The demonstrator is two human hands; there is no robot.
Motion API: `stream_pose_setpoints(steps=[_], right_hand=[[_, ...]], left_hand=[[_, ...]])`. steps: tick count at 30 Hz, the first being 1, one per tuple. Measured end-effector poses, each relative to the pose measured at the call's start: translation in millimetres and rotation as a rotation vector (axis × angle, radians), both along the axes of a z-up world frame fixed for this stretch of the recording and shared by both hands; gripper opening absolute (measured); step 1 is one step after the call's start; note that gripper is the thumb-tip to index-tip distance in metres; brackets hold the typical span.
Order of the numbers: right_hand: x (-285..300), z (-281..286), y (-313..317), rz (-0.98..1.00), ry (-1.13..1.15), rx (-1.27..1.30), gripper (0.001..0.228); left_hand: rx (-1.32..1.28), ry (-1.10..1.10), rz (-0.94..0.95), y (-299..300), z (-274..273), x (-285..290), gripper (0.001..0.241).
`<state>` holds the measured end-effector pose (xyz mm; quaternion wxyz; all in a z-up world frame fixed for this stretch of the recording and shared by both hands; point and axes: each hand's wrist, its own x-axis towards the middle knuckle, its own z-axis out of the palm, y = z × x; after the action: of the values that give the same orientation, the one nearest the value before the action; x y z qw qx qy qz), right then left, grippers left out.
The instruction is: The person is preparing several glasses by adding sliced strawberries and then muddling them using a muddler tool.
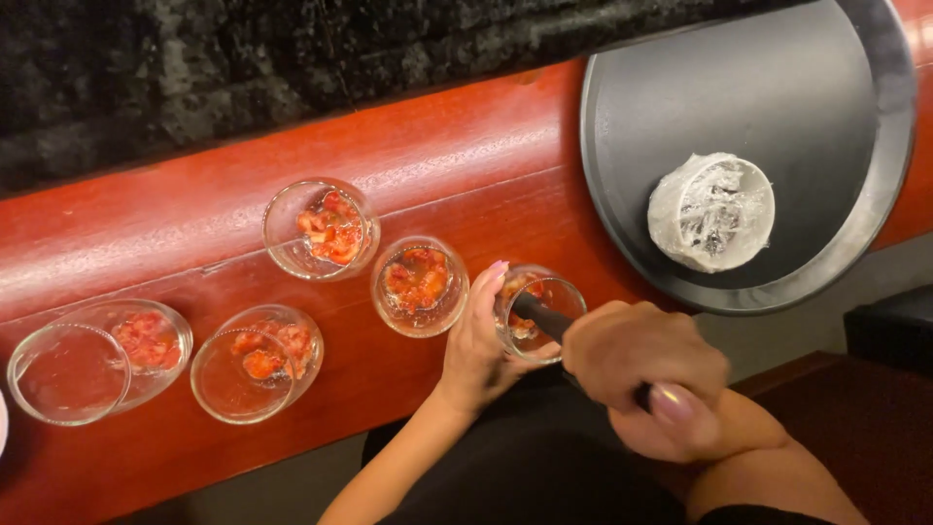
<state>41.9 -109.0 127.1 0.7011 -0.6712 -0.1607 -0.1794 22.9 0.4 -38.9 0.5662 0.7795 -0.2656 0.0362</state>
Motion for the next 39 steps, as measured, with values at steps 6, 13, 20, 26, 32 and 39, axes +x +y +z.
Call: stream_pose_setpoints(steps=[6, 13, 20, 26, 32, 39], right_hand=[[18.5, -26.3, 6.7, -0.034, -0.031, 0.055, 0.052], [-4.8, 0.3, -1.3, -0.08, 0.116, 0.073, 0.053], [14.6, -40.8, -7.8, 0.098, -0.05, 0.197, 0.041], [2.4, -32.6, 4.4, 0.087, -0.034, 0.081, 0.042], [-0.2, -4.1, 15.0, 0.061, -0.087, 0.134, 0.041], [-13.8, -28.2, 8.1, 0.091, -0.075, 0.235, 0.045]], left_hand=[[-0.044, 0.081, -0.109, 2.2, -10.6, 9.1, 0.089], [0.0, 0.051, -0.02, 1.4, 1.1, -4.5, 0.092], [-0.042, -0.036, 0.12, -3.4, 2.4, -4.7, 0.091], [-0.031, -0.021, 0.096, 0.2, -0.4, -14.0, 0.094], [-0.061, -0.016, 0.112, -0.7, -0.4, -18.9, 0.097], [-0.006, -0.06, 0.125, 2.0, -4.1, -15.7, 0.101]])
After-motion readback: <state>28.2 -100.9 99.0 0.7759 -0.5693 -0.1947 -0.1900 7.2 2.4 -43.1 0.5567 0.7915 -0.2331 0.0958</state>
